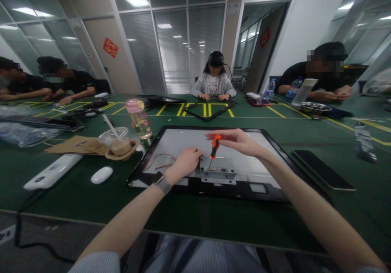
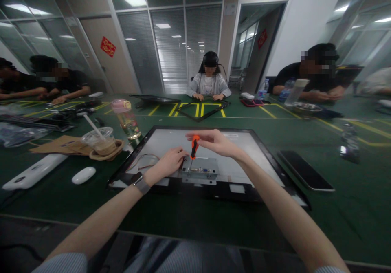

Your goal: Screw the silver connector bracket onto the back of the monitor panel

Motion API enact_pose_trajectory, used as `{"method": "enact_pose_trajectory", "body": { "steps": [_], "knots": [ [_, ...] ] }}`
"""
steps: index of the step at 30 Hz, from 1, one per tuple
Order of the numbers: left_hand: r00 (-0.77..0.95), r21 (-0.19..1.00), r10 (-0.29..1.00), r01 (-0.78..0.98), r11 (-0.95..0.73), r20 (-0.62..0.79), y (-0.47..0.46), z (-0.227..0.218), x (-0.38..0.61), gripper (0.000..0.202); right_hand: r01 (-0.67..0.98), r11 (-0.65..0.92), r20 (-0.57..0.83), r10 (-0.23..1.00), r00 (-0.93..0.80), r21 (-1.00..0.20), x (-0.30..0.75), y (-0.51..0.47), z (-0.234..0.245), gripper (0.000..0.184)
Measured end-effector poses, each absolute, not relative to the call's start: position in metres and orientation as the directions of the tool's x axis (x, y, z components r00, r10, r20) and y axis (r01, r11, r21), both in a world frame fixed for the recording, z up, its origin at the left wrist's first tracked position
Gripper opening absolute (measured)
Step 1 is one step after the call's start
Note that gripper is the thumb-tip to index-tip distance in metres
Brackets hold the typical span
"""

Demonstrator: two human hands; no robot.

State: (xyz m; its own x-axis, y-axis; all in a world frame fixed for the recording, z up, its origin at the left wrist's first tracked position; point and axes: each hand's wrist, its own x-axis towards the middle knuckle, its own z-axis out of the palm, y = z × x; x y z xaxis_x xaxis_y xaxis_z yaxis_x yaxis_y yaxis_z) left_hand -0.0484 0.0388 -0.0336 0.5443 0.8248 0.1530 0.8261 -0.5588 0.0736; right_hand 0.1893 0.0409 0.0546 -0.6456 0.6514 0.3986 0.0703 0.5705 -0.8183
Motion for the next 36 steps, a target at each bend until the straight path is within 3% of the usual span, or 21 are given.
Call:
{"method": "enact_pose_trajectory", "body": {
  "steps": [3, 9, 13, 16, 21, 28, 36],
  "knots": [
    [0.548, 0.081, 0.822, 0.822, -0.564, 0.154, 0.039, -0.033, -0.048, 0.033, 0.052, 0.525, 0.365, 0.656, -0.661, -0.849, 0.190, 0.041, 0.054, 0.037],
    [0.546, 0.084, 0.823, 0.823, -0.562, 0.156, 0.040, -0.034, -0.048, 0.033, 0.161, 0.682, 0.499, 0.656, -0.567, -0.714, 0.186, 0.042, 0.054, 0.027],
    [0.546, 0.074, 0.824, 0.825, -0.560, 0.148, 0.041, -0.034, -0.048, 0.032, 0.061, 0.589, 0.427, 0.649, -0.630, -0.806, 0.186, 0.042, 0.053, 0.034],
    [0.549, 0.071, 0.824, 0.825, -0.561, 0.143, 0.039, -0.033, -0.047, 0.032, 0.002, 0.540, 0.439, 0.687, -0.580, -0.842, 0.185, 0.043, 0.047, 0.030],
    [0.541, 0.058, 0.830, 0.832, -0.552, 0.131, 0.037, -0.029, -0.046, 0.033, 0.078, 0.593, 0.484, 0.720, -0.497, -0.802, 0.183, 0.048, 0.041, 0.029],
    [0.541, 0.054, 0.832, 0.833, -0.550, 0.124, 0.036, -0.029, -0.046, 0.031, -0.032, 0.496, 0.403, 0.665, -0.629, -0.868, 0.184, 0.042, 0.048, 0.039],
    [0.544, 0.064, 0.827, 0.829, -0.556, 0.141, 0.037, -0.030, -0.047, 0.034, 0.113, 0.669, 0.546, 0.681, -0.488, -0.735, 0.178, 0.042, 0.043, 0.025]
  ]
}}
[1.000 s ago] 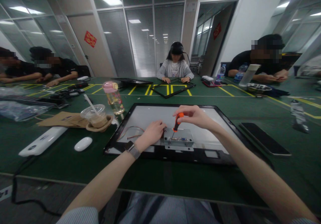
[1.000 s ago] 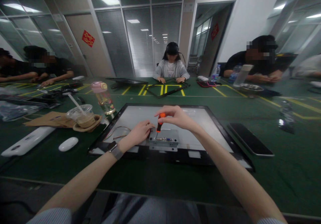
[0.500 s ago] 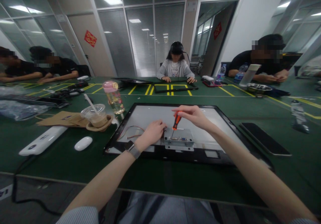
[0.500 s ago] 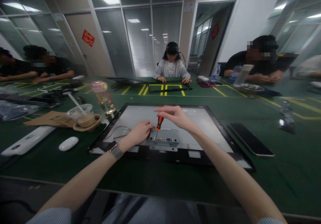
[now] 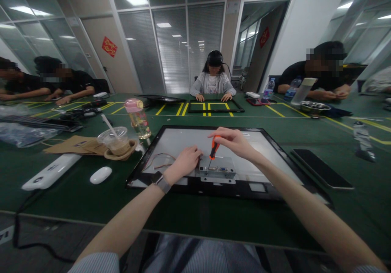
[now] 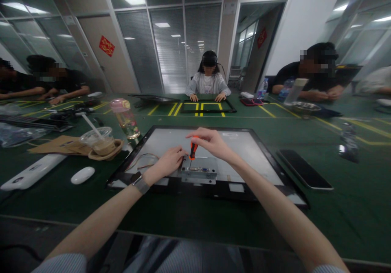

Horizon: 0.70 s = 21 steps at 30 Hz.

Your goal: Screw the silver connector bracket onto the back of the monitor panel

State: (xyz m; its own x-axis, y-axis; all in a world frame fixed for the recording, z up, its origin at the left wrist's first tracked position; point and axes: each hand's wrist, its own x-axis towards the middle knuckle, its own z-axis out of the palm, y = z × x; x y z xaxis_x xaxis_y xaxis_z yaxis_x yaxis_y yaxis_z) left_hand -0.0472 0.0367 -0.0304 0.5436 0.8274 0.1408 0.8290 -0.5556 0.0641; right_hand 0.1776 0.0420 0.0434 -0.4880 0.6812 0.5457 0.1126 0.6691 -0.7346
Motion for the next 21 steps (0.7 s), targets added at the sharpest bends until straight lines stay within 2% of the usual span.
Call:
{"method": "enact_pose_trajectory", "body": {
  "steps": [3, 7, 13, 16, 21],
  "knots": [
    [0.544, 0.067, 0.828, 0.829, -0.556, 0.139, 0.0379, -0.0308, -0.0469, 0.033, 0.077, 0.646, 0.514, 0.669, -0.536, -0.760, 0.1767, 0.0415, 0.0438, 0.034],
    [0.546, 0.083, 0.827, 0.825, -0.559, 0.135, 0.0393, -0.0323, -0.0472, 0.031, 0.004, 0.551, 0.448, 0.683, -0.577, -0.834, 0.1775, 0.0413, 0.0426, 0.035],
    [0.552, 0.085, 0.821, 0.820, -0.566, 0.150, 0.0381, -0.0323, -0.0478, 0.033, 0.079, 0.621, 0.501, 0.695, -0.515, -0.780, 0.1771, 0.0437, 0.0398, 0.023],
    [0.554, 0.078, 0.818, 0.819, -0.569, 0.155, 0.0384, -0.0316, -0.0478, 0.032, 0.089, 0.641, 0.517, 0.685, -0.513, -0.762, 0.1762, 0.0439, 0.0407, 0.030],
    [0.551, 0.072, 0.822, 0.823, -0.564, 0.141, 0.0388, -0.0313, -0.0474, 0.030, -0.024, 0.529, 0.432, 0.666, -0.608, -0.848, 0.1770, 0.0439, 0.0408, 0.039]
  ]
}}
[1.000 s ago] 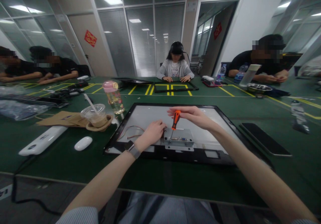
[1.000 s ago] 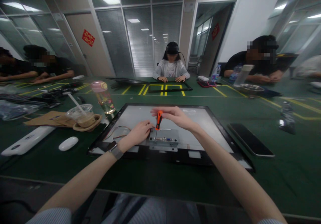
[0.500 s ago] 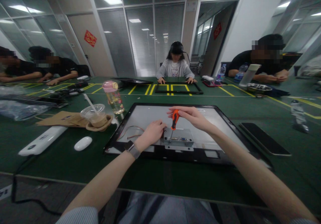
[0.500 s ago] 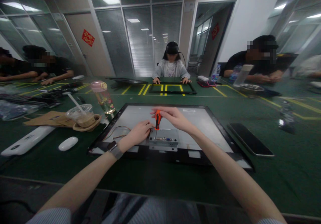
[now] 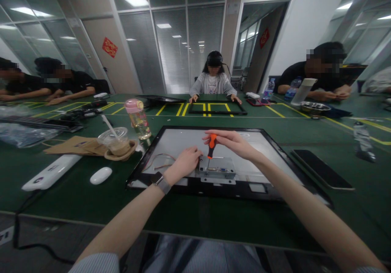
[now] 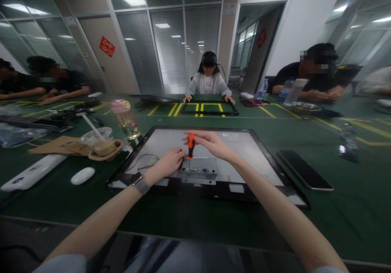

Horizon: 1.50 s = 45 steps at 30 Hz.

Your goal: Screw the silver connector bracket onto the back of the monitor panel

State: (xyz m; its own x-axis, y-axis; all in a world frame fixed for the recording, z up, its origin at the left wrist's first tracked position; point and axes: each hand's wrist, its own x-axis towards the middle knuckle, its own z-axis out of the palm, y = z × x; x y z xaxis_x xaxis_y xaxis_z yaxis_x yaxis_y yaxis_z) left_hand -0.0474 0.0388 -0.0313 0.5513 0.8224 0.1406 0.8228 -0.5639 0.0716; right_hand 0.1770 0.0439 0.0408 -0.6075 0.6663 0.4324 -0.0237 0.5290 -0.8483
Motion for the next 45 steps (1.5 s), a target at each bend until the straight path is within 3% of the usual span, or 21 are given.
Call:
{"method": "enact_pose_trajectory", "body": {
  "steps": [12, 20, 24, 29, 35, 45],
  "knots": [
    [0.551, 0.097, 0.822, 0.819, -0.566, 0.142, 0.038, -0.032, -0.048, 0.034, -0.079, 0.484, 0.464, 0.761, -0.452, -0.871, 0.171, 0.046, 0.033, 0.014],
    [0.542, 0.079, 0.831, 0.829, -0.553, 0.127, 0.039, -0.032, -0.047, 0.032, -0.160, 0.388, 0.407, 0.724, -0.557, -0.908, 0.172, 0.046, 0.031, 0.031],
    [0.545, 0.081, 0.827, 0.826, -0.557, 0.137, 0.038, -0.031, -0.046, 0.030, -0.214, 0.313, 0.378, 0.712, -0.592, -0.925, 0.171, 0.042, 0.035, 0.028],
    [0.552, 0.091, 0.822, 0.819, -0.566, 0.144, 0.037, -0.031, -0.047, 0.032, -0.171, 0.424, 0.445, 0.721, -0.531, -0.890, 0.172, 0.045, 0.032, 0.020],
    [0.550, 0.071, 0.821, 0.822, -0.564, 0.152, 0.039, -0.033, -0.048, 0.031, -0.163, 0.383, 0.409, 0.747, -0.525, -0.909, 0.172, 0.046, 0.033, 0.030],
    [0.552, 0.056, 0.821, 0.824, -0.564, 0.143, 0.039, -0.034, -0.047, 0.030, -0.083, 0.488, 0.454, 0.719, -0.526, -0.869, 0.171, 0.042, 0.036, 0.023]
  ]
}}
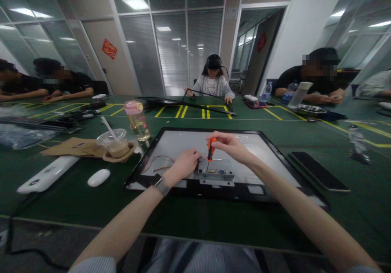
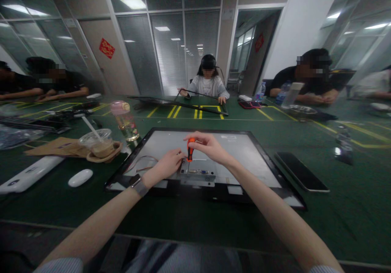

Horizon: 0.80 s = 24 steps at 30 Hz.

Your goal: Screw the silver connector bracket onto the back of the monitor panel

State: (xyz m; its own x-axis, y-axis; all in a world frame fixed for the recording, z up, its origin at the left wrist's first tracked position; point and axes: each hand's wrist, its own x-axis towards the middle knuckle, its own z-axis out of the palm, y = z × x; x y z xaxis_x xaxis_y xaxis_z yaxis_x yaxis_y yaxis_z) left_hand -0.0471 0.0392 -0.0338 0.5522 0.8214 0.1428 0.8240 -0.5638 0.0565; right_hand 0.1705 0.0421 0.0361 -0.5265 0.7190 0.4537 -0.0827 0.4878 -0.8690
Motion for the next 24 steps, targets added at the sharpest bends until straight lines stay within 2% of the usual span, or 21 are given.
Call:
{"method": "enact_pose_trajectory", "body": {
  "steps": [5, 12, 16, 19, 24],
  "knots": [
    [0.547, 0.054, 0.822, 0.827, -0.560, 0.155, 0.040, -0.035, -0.047, 0.028, -0.110, 0.459, 0.432, 0.692, -0.578, -0.882, 0.172, 0.039, 0.040, 0.033],
    [0.555, 0.075, 0.815, 0.817, -0.572, 0.168, 0.041, -0.036, -0.048, 0.027, -0.016, 0.549, 0.431, 0.637, -0.640, -0.836, 0.172, 0.038, 0.044, 0.028],
    [0.562, 0.097, 0.807, 0.806, -0.584, 0.183, 0.041, -0.037, -0.048, 0.026, 0.092, 0.635, 0.460, 0.644, -0.611, -0.767, 0.169, 0.037, 0.040, 0.020],
    [0.557, 0.092, 0.812, 0.812, -0.576, 0.173, 0.041, -0.037, -0.048, 0.026, 0.091, 0.614, 0.454, 0.667, -0.590, -0.784, 0.166, 0.036, 0.037, 0.020],
    [0.562, 0.077, 0.811, 0.812, -0.579, 0.164, 0.041, -0.036, -0.049, 0.027, 0.014, 0.603, 0.482, 0.651, -0.587, -0.798, 0.164, 0.033, 0.033, 0.039]
  ]
}}
